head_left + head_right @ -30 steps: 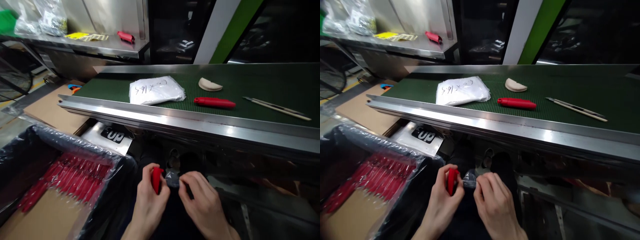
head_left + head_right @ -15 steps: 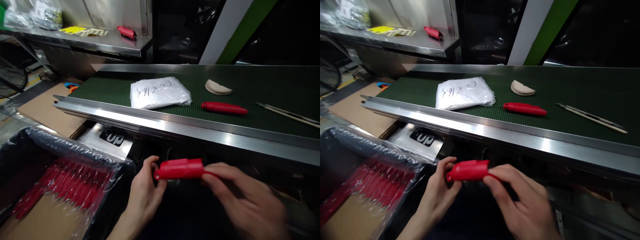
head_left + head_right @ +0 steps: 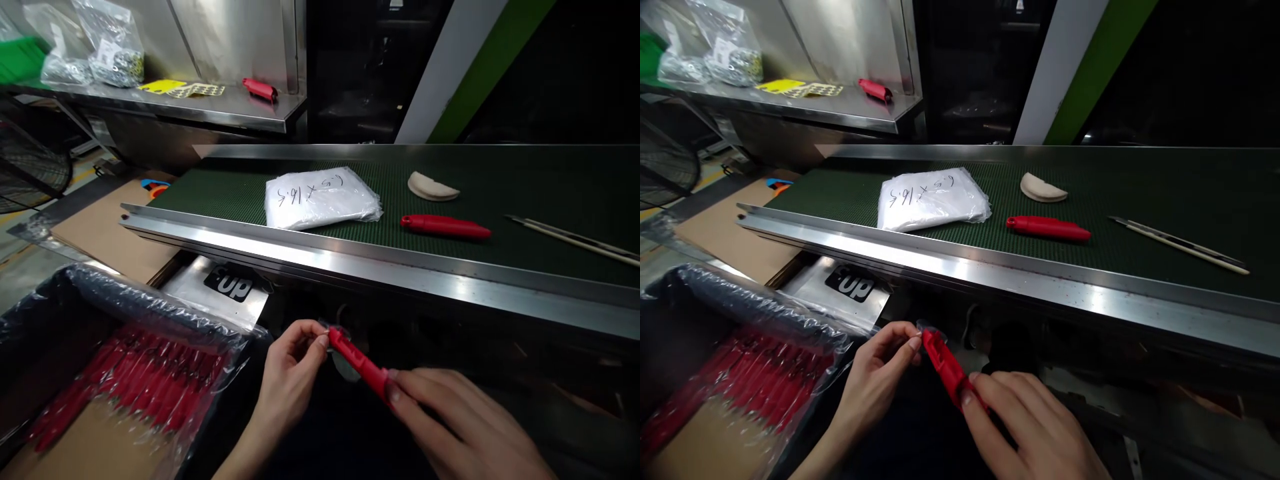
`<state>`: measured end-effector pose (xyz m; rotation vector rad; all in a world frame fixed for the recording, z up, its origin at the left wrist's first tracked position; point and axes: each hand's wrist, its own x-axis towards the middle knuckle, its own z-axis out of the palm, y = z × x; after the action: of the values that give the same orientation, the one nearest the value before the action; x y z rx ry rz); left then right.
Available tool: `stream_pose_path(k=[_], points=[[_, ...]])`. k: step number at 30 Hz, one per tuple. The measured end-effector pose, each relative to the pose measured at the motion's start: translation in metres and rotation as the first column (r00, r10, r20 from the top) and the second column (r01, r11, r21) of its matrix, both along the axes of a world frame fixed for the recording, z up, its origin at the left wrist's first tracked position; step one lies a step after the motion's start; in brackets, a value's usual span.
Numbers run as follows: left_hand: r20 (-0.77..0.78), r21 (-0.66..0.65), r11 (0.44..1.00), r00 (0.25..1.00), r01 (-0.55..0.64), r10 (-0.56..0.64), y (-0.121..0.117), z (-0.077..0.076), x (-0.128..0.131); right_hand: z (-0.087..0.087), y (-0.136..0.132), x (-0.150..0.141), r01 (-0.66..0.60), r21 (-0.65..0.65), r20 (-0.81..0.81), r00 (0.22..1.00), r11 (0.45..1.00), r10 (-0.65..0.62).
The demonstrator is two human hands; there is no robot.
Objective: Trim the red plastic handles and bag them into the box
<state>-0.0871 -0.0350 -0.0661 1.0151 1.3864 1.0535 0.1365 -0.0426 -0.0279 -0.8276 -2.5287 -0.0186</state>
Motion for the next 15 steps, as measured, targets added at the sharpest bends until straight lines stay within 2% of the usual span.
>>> stream_pose_path(k=[2,4,6,8,10,12,15], points=[[-0.02,0.065,0.997,0.999,0.047,-0.046,-0.004,-0.001,0.001,0.0,0.004,-0.003,-0.068,0.032,0.022,0.997,0.997,0.068],[-0.059,0.137,0.987,0.996,0.08,-0.073,-0.01,-0.004,0.003,-0.004,0.003,-0.006,-0.055,0.045,-0.033,0.998,0.997,0.057],[-0.091,0.198,0.977,0.994,0.077,-0.06,-0.018,-0.009,0.008,-0.011,-0.004,-0.011,0.081,0.024,-0.148,0.986,0.996,-0.076],[-0.104,0.252,0.965,0.994,0.065,-0.04,-0.026,-0.012,0.014,-0.02,-0.013,-0.015,0.23,-0.036,-0.246,0.941,0.973,-0.232],[-0.106,0.323,0.944,0.994,0.061,-0.029,-0.031,-0.011,0.018,-0.027,-0.016,-0.017,0.259,-0.09,-0.284,0.919,0.962,-0.274],[-0.114,0.394,0.917,0.993,0.06,-0.015,-0.035,-0.006,0.02,-0.032,-0.013,-0.015,0.166,-0.107,-0.229,0.955,0.98,-0.187],[-0.162,0.45,0.89,0.987,0.081,-0.008,-0.038,0.003,0.021,-0.04,-0.001,-0.011,-0.039,-0.119,-0.098,0.995,0.992,0.027]])
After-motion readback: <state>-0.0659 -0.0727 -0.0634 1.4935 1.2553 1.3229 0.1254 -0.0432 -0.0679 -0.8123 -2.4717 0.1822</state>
